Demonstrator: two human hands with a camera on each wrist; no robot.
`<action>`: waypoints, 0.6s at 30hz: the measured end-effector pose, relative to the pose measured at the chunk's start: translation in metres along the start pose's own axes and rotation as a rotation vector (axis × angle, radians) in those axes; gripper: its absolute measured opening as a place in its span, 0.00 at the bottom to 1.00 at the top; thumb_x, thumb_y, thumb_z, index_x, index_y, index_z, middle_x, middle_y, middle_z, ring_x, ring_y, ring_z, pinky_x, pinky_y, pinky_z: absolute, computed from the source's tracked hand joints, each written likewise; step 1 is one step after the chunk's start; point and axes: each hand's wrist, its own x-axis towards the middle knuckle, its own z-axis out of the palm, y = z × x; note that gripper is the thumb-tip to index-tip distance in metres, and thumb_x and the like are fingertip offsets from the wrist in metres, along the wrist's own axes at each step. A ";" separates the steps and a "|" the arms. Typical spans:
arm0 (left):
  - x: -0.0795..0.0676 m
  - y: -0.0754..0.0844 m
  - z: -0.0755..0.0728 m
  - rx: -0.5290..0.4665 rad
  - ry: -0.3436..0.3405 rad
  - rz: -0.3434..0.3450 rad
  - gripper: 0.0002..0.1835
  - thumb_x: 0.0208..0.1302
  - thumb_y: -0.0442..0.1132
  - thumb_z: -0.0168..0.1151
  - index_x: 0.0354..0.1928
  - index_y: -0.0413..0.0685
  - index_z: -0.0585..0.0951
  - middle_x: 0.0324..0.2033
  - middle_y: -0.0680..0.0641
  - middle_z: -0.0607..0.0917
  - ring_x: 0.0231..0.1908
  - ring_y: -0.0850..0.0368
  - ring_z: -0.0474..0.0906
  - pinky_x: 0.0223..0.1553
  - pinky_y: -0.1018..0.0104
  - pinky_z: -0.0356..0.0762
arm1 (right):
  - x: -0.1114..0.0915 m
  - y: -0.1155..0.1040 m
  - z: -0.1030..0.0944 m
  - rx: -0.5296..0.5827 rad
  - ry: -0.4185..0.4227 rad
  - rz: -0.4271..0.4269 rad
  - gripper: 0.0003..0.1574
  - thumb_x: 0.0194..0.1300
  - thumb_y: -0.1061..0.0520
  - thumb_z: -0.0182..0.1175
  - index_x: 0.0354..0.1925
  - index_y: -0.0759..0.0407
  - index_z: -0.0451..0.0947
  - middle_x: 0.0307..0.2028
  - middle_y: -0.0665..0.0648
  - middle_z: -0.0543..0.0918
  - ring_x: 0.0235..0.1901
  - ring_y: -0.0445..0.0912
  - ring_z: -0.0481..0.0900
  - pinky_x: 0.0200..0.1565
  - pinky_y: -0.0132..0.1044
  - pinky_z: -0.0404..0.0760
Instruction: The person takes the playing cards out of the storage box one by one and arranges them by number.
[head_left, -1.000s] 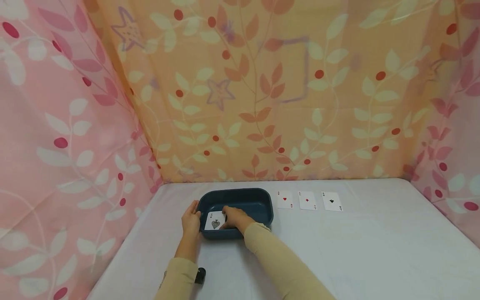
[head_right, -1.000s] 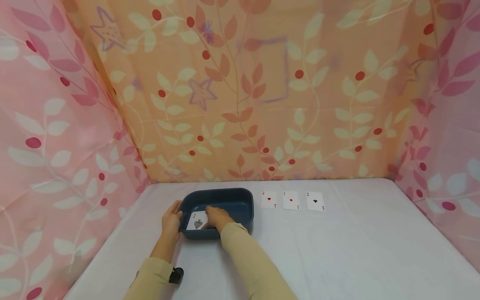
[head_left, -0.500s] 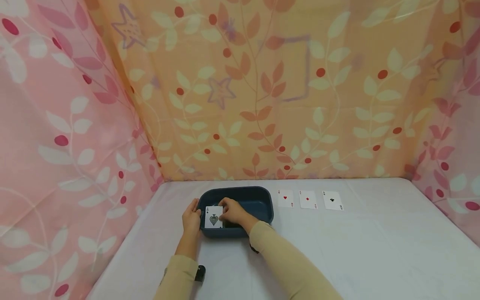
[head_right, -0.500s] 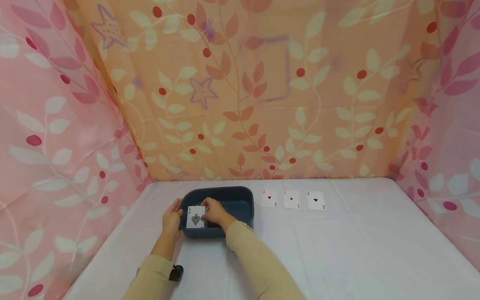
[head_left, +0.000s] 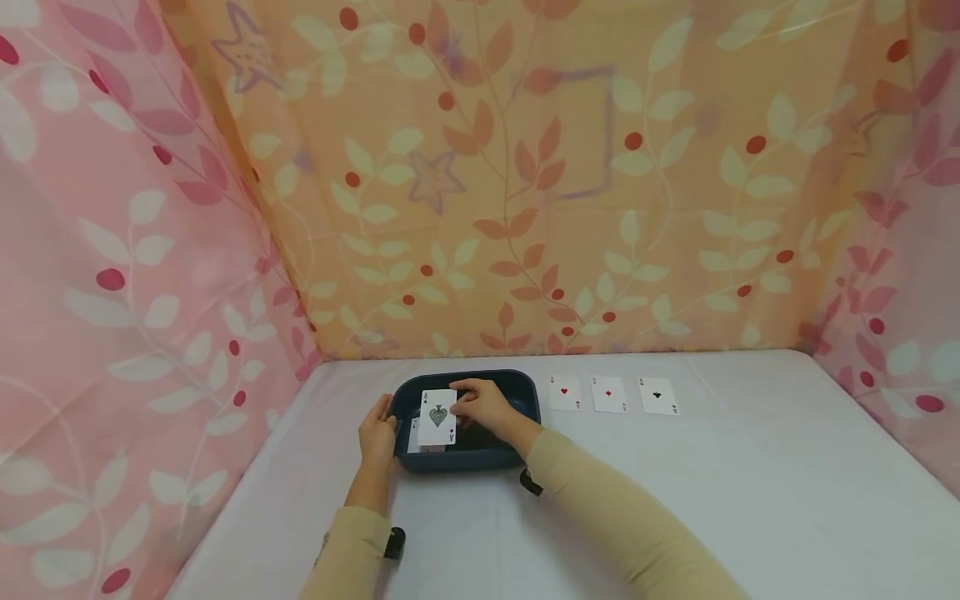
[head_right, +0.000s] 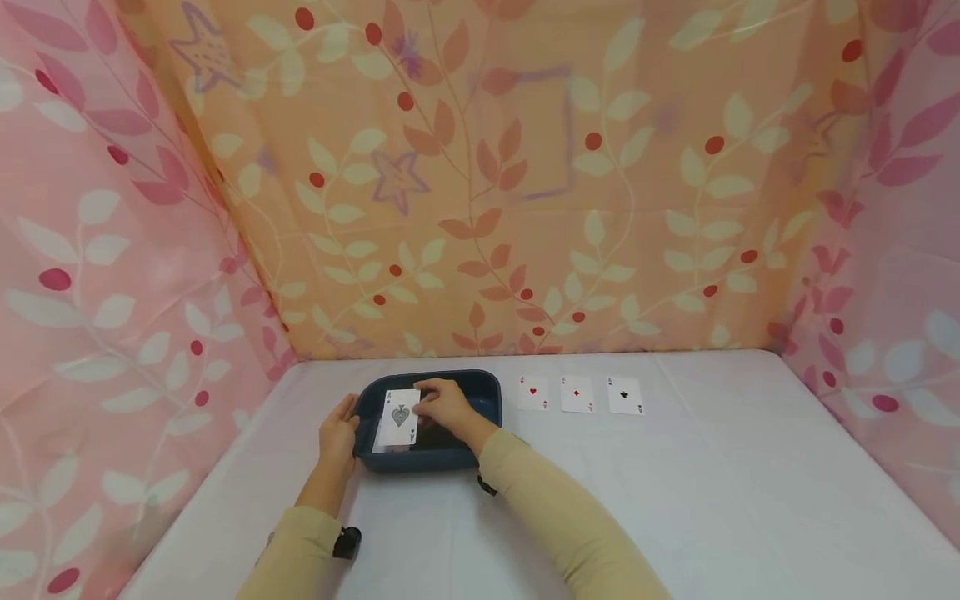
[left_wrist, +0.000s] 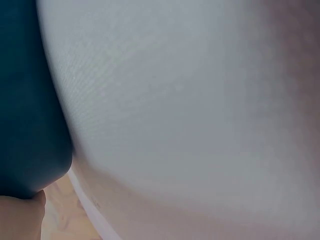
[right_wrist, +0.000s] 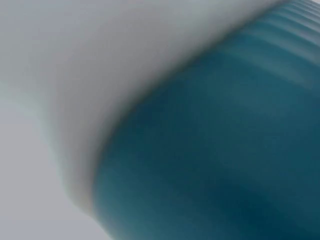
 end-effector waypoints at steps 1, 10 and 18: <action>0.000 0.000 -0.001 0.003 -0.003 0.002 0.29 0.70 0.20 0.36 0.72 0.33 0.56 0.71 0.38 0.60 0.72 0.46 0.52 0.71 0.55 0.48 | -0.002 -0.002 -0.003 0.003 0.008 0.011 0.28 0.60 0.72 0.61 0.60 0.73 0.72 0.30 0.63 0.85 0.20 0.43 0.78 0.30 0.41 0.85; -0.002 0.005 -0.005 0.002 0.005 0.008 0.29 0.69 0.19 0.36 0.72 0.32 0.56 0.71 0.37 0.60 0.71 0.46 0.53 0.71 0.56 0.49 | -0.014 -0.015 -0.025 0.071 0.064 0.102 0.30 0.61 0.71 0.62 0.62 0.71 0.71 0.30 0.58 0.85 0.21 0.42 0.78 0.28 0.35 0.83; -0.005 0.006 -0.002 -0.021 -0.013 -0.023 0.30 0.69 0.19 0.35 0.73 0.34 0.54 0.72 0.39 0.58 0.72 0.48 0.52 0.71 0.57 0.49 | -0.027 -0.016 -0.047 0.080 0.098 0.106 0.30 0.61 0.72 0.62 0.62 0.72 0.70 0.27 0.55 0.84 0.21 0.42 0.78 0.28 0.35 0.82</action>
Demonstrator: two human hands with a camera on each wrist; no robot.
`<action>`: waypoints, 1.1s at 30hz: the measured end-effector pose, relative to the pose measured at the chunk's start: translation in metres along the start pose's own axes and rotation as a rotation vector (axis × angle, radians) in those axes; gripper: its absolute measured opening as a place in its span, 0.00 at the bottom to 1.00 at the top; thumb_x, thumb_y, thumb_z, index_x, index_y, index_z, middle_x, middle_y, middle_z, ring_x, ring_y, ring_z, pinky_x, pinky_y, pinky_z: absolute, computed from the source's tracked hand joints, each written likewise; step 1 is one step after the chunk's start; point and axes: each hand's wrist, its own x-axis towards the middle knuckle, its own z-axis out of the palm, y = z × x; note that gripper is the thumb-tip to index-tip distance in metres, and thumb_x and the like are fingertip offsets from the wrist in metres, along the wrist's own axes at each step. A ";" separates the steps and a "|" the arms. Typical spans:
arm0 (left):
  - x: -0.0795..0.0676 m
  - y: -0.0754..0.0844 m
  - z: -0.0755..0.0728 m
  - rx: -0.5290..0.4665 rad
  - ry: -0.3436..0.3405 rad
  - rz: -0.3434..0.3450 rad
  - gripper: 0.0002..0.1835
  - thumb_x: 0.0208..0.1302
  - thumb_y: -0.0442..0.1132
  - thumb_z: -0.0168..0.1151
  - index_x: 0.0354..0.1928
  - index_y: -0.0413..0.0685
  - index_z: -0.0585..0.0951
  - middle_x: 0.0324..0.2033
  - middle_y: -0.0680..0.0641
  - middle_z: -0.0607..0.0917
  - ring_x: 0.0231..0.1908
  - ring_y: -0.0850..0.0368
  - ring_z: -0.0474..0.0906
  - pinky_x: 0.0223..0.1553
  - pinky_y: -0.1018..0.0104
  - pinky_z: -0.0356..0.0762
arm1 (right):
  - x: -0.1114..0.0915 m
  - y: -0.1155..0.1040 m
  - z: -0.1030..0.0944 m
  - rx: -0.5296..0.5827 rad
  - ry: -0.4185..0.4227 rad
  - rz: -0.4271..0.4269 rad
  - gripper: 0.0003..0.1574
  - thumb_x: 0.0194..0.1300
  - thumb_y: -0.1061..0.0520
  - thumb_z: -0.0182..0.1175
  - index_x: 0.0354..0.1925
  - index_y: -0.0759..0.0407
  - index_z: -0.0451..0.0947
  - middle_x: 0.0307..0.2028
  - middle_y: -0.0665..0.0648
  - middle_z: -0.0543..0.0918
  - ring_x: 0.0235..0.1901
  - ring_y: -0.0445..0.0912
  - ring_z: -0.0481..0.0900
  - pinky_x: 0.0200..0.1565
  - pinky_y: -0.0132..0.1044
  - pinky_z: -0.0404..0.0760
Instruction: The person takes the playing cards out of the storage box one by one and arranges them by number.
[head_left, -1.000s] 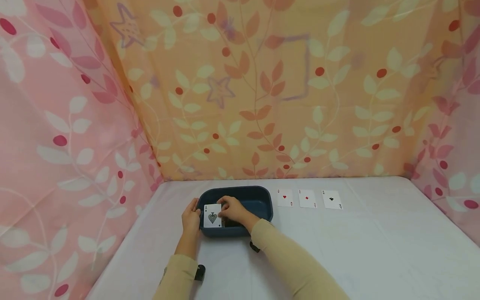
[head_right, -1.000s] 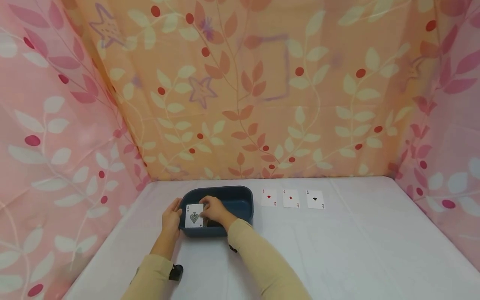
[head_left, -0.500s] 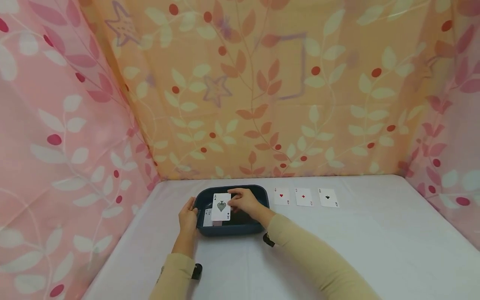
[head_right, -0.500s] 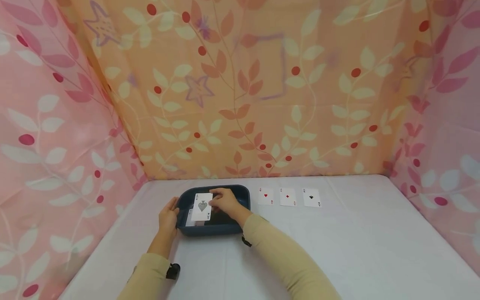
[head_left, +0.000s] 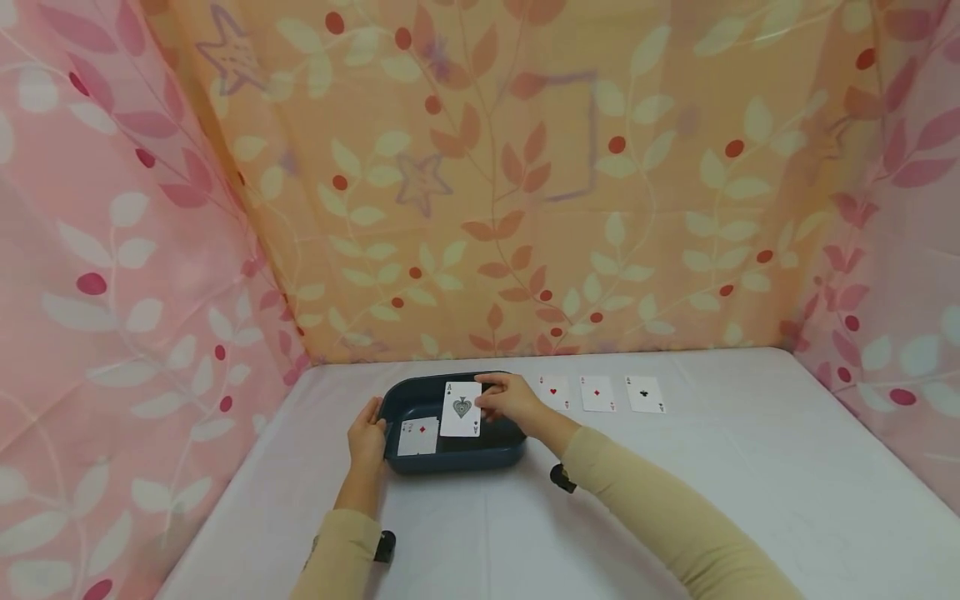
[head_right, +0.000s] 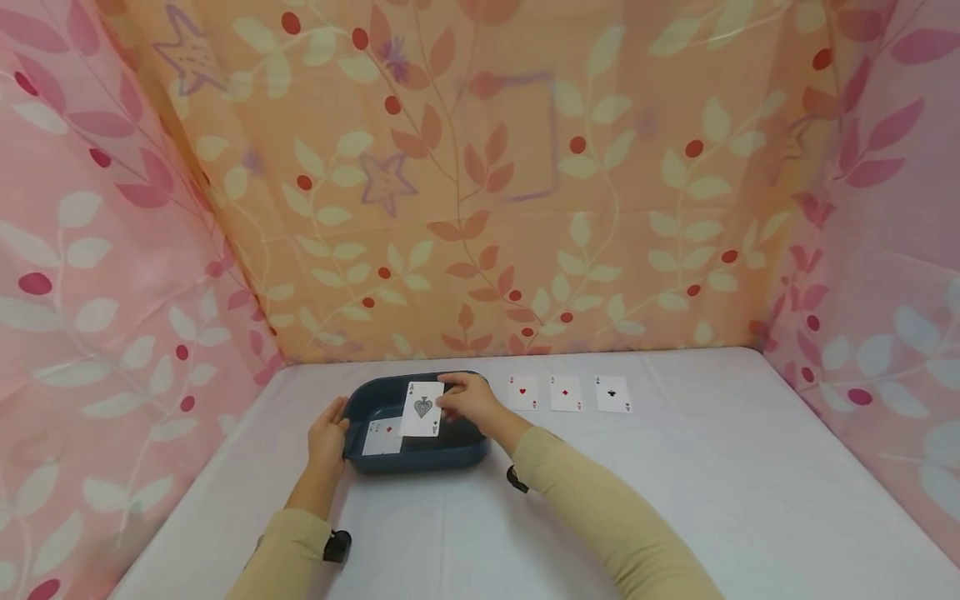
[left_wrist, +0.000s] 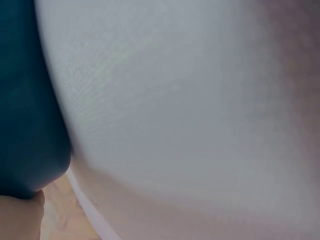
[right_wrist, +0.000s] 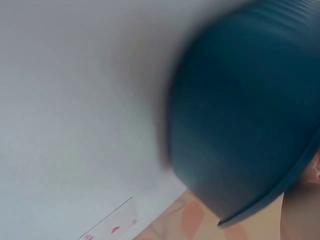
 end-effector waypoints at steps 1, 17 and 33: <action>0.000 0.000 0.000 -0.001 0.001 -0.002 0.30 0.69 0.20 0.35 0.73 0.34 0.54 0.72 0.39 0.58 0.72 0.48 0.52 0.71 0.57 0.48 | -0.001 0.000 -0.003 -0.003 0.002 0.002 0.30 0.61 0.72 0.62 0.62 0.72 0.70 0.27 0.55 0.84 0.21 0.42 0.79 0.28 0.35 0.83; 0.003 -0.001 0.000 0.010 0.019 -0.028 0.29 0.71 0.21 0.35 0.73 0.37 0.56 0.72 0.40 0.59 0.72 0.48 0.53 0.71 0.57 0.48 | -0.022 -0.002 -0.037 -0.025 0.068 0.078 0.31 0.63 0.69 0.61 0.64 0.67 0.70 0.29 0.55 0.84 0.24 0.44 0.79 0.33 0.34 0.83; 0.000 0.000 0.000 0.034 0.017 -0.018 0.28 0.72 0.22 0.36 0.73 0.36 0.55 0.72 0.40 0.59 0.72 0.48 0.52 0.71 0.57 0.48 | -0.038 -0.003 -0.066 -0.055 0.067 0.062 0.33 0.63 0.68 0.61 0.66 0.69 0.67 0.31 0.56 0.85 0.25 0.44 0.79 0.32 0.34 0.83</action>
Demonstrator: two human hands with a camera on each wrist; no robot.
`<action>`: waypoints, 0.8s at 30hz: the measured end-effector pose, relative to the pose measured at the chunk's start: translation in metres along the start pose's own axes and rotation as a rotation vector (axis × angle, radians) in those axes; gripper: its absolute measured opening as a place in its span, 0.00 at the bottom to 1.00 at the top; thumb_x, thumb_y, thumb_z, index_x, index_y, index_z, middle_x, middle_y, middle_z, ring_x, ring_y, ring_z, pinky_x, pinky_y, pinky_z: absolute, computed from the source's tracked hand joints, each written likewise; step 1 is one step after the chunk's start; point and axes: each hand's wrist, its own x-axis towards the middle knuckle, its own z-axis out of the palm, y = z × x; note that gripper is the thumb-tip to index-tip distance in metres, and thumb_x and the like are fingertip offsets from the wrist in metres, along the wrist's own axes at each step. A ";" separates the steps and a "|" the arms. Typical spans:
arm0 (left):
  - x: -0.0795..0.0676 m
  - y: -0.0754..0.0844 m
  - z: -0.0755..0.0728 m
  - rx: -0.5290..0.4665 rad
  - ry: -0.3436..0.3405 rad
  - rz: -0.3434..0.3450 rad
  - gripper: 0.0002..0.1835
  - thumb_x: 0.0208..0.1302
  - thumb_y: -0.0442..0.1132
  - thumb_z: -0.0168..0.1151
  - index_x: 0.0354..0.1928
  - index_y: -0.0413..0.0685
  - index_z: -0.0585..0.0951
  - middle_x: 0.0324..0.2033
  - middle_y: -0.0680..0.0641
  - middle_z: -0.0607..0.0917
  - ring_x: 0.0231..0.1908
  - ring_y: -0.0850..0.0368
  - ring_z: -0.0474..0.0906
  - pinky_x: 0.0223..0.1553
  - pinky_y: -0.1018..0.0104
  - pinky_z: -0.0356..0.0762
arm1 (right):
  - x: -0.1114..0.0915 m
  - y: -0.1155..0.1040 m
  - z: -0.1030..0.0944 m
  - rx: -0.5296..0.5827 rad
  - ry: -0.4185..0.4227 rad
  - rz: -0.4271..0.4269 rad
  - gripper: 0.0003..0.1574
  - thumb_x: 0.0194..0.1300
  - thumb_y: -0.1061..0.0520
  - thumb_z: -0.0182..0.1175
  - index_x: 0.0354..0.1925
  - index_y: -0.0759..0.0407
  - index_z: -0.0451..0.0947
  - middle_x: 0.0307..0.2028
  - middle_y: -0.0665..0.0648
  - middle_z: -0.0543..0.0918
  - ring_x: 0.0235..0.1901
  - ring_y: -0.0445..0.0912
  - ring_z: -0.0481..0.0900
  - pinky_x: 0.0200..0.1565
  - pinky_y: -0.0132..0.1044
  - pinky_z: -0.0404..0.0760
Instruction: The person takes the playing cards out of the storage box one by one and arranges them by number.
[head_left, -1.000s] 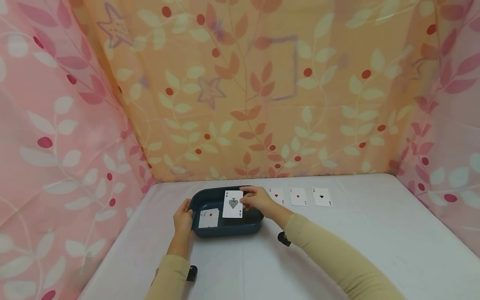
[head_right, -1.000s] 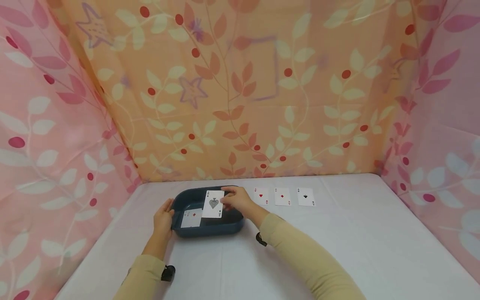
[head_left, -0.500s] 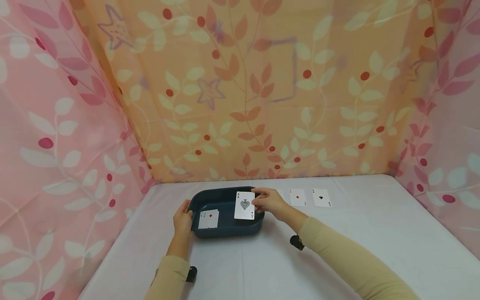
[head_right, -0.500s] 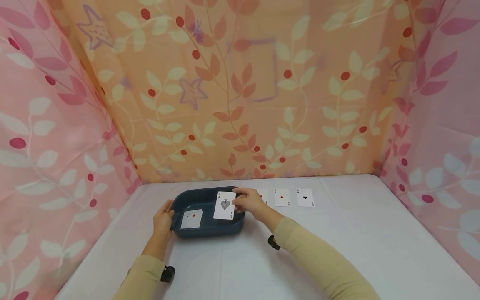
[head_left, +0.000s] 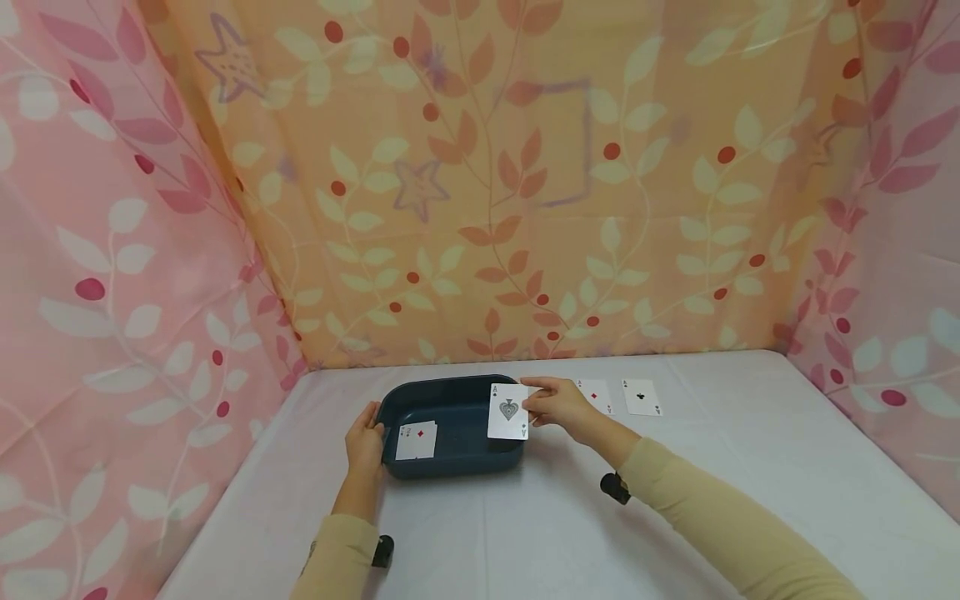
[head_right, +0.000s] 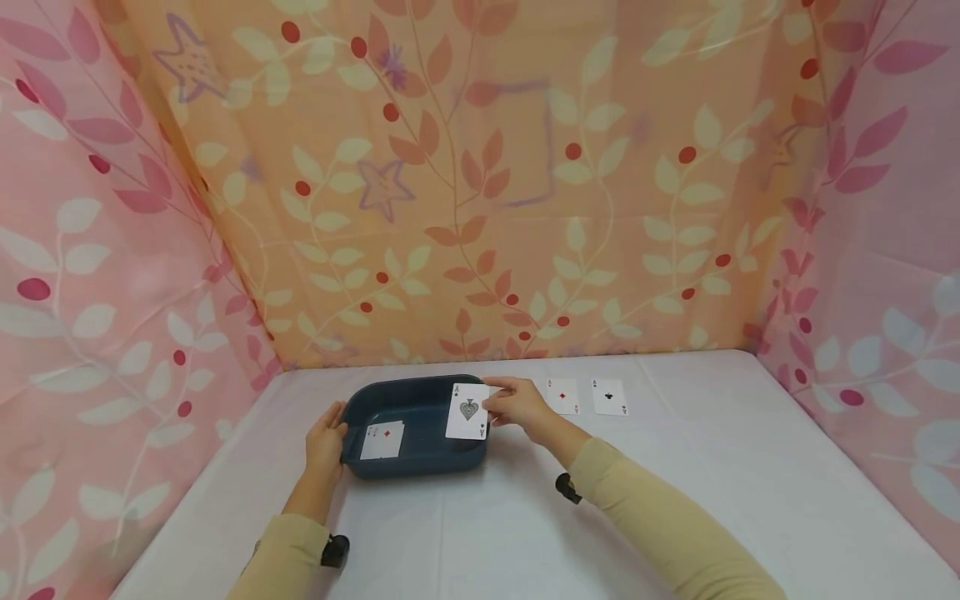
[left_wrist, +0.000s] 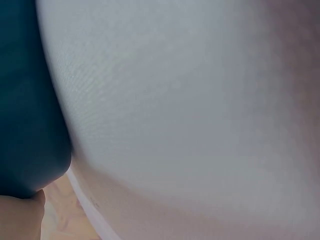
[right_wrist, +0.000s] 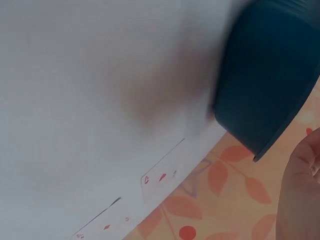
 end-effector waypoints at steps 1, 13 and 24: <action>0.000 0.000 0.000 -0.003 0.000 0.001 0.28 0.72 0.22 0.36 0.73 0.36 0.55 0.72 0.40 0.59 0.72 0.48 0.52 0.71 0.57 0.48 | -0.001 0.000 -0.002 -0.001 0.001 -0.001 0.33 0.64 0.68 0.61 0.66 0.69 0.67 0.31 0.56 0.84 0.25 0.44 0.79 0.33 0.34 0.83; 0.001 -0.003 -0.001 -0.020 -0.007 -0.012 0.30 0.71 0.21 0.35 0.74 0.37 0.54 0.72 0.41 0.58 0.72 0.49 0.51 0.71 0.57 0.48 | -0.011 0.000 -0.026 0.011 0.027 -0.008 0.34 0.66 0.67 0.59 0.67 0.71 0.64 0.31 0.54 0.83 0.26 0.43 0.79 0.32 0.32 0.83; 0.003 -0.005 -0.001 -0.041 -0.013 -0.004 0.29 0.71 0.21 0.34 0.74 0.36 0.54 0.72 0.41 0.58 0.72 0.48 0.51 0.71 0.57 0.48 | -0.019 0.000 -0.049 -0.028 0.065 -0.014 0.34 0.66 0.66 0.59 0.68 0.70 0.63 0.32 0.54 0.83 0.27 0.43 0.78 0.33 0.32 0.82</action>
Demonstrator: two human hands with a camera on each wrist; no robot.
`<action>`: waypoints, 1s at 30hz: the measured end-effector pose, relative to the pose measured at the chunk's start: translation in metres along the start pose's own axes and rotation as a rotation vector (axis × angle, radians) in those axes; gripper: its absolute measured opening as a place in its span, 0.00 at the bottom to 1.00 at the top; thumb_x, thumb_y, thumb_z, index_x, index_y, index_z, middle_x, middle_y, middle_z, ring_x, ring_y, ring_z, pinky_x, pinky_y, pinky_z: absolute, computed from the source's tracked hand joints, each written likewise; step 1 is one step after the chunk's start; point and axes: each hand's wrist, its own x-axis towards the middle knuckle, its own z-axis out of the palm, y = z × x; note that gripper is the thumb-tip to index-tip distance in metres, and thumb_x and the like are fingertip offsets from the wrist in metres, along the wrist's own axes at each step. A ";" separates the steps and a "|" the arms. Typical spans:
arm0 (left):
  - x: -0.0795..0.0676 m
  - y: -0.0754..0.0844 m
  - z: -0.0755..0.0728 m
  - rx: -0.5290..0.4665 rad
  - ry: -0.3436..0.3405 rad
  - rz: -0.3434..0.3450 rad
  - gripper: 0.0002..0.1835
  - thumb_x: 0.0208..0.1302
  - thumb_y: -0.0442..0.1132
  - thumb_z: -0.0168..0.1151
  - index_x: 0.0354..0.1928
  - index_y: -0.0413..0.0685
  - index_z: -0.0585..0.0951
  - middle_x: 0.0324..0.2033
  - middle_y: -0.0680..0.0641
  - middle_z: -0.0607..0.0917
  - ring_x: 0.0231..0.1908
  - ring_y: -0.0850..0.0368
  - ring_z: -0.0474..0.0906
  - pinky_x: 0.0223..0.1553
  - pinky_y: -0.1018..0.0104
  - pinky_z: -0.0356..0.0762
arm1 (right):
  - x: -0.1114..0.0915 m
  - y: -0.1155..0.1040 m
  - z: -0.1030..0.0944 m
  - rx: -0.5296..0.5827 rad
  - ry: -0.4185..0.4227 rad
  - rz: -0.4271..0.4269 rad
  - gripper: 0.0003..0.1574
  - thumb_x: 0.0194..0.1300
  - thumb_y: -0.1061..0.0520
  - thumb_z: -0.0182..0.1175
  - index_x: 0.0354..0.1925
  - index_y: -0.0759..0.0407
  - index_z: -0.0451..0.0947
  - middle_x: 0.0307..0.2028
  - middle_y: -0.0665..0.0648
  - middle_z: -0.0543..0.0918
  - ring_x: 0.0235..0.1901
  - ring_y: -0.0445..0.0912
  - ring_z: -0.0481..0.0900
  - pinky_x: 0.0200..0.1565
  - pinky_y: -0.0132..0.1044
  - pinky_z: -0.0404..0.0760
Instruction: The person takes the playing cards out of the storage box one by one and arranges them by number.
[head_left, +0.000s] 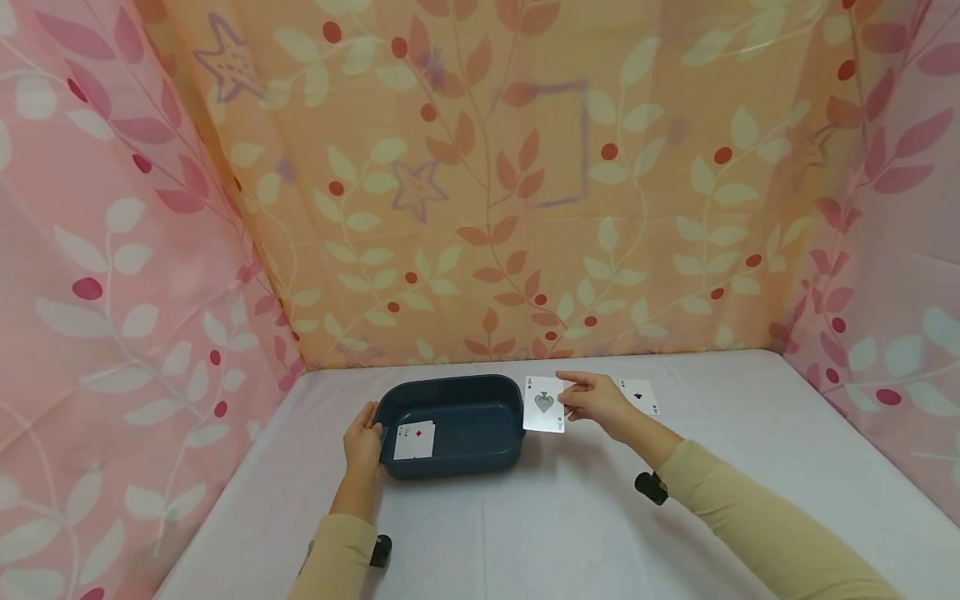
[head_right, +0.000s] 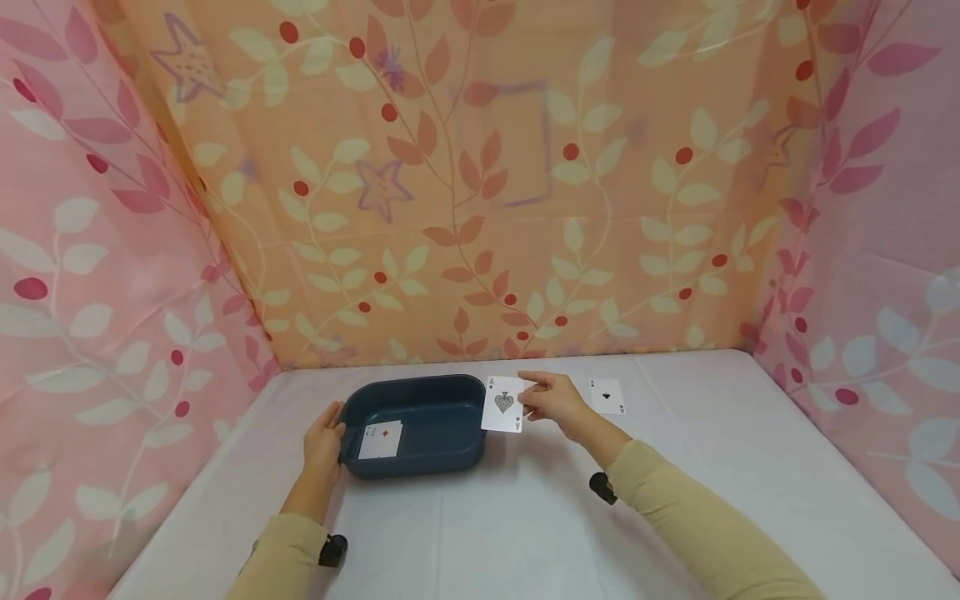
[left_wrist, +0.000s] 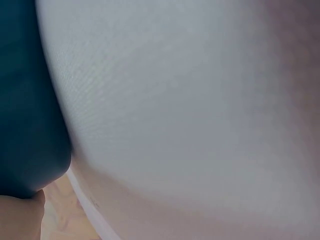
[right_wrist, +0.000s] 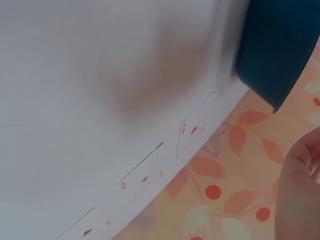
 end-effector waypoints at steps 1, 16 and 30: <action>0.000 0.000 0.000 -0.001 0.000 0.000 0.30 0.71 0.21 0.34 0.74 0.36 0.54 0.72 0.41 0.58 0.72 0.49 0.51 0.71 0.57 0.48 | -0.001 0.000 -0.002 -0.002 0.004 0.002 0.34 0.66 0.66 0.59 0.68 0.70 0.63 0.31 0.54 0.82 0.27 0.43 0.78 0.32 0.32 0.82; 0.001 0.000 0.000 0.015 -0.001 -0.003 0.29 0.71 0.22 0.36 0.74 0.37 0.54 0.73 0.42 0.58 0.72 0.50 0.51 0.71 0.57 0.48 | -0.011 0.004 -0.027 -0.008 0.024 0.012 0.36 0.66 0.67 0.59 0.69 0.73 0.59 0.30 0.52 0.82 0.26 0.42 0.78 0.31 0.32 0.81; 0.000 0.001 0.000 0.001 -0.008 0.001 0.29 0.71 0.21 0.36 0.74 0.36 0.53 0.72 0.40 0.57 0.72 0.49 0.51 0.71 0.57 0.48 | -0.018 0.010 -0.048 -0.043 0.051 0.004 0.36 0.68 0.67 0.56 0.70 0.71 0.57 0.32 0.53 0.80 0.28 0.42 0.77 0.31 0.31 0.81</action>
